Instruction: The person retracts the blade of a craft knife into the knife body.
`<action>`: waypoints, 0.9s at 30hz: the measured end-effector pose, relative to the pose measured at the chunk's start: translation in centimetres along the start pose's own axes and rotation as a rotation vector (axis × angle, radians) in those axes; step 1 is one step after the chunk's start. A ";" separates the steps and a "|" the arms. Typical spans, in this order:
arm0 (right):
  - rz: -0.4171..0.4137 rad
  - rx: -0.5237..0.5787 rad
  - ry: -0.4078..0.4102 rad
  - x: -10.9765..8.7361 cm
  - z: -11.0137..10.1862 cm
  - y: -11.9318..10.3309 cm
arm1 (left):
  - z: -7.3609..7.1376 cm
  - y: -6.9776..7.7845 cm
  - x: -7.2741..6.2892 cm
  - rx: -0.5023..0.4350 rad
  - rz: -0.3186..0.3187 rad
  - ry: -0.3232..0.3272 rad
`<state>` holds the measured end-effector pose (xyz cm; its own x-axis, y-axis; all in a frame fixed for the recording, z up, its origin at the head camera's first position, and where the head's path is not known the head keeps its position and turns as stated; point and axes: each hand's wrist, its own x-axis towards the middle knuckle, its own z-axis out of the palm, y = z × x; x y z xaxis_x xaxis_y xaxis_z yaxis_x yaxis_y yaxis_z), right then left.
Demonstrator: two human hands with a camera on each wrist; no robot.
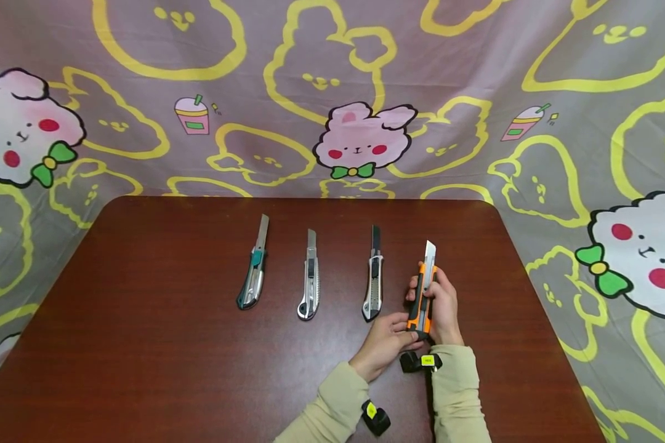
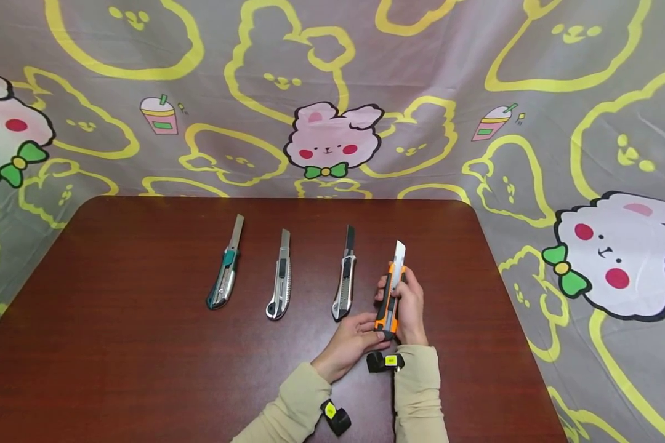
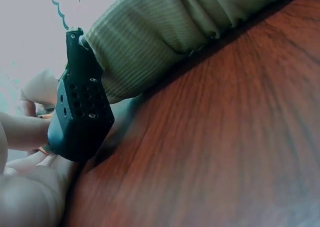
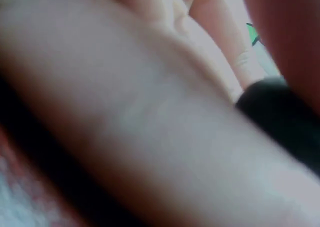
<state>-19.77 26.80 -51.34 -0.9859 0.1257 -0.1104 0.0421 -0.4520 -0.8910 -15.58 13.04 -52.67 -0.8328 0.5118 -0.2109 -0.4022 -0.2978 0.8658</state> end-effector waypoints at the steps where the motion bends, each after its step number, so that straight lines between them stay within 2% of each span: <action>1: 0.001 -0.001 0.009 0.0 0.0 0.0 | 0.0 0.0 0.0 0.004 0.005 -0.005; 14: 0.011 -0.016 0.045 0.1 0.2 -0.1 | -0.1 -0.2 0.1 0.005 0.005 -0.026; 20: 0.007 -0.002 0.024 0.0 0.2 -0.1 | -0.2 -0.5 0.1 -0.009 0.000 -0.026; 27: 0.010 -0.012 -0.022 0.0 0.2 0.0 | -0.3 -0.6 0.1 -0.006 0.038 -0.055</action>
<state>-19.76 26.64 -51.27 -0.9888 0.1013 -0.1096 0.0538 -0.4428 -0.8950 -15.49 13.01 -53.38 -0.8254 0.5434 -0.1530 -0.3734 -0.3223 0.8699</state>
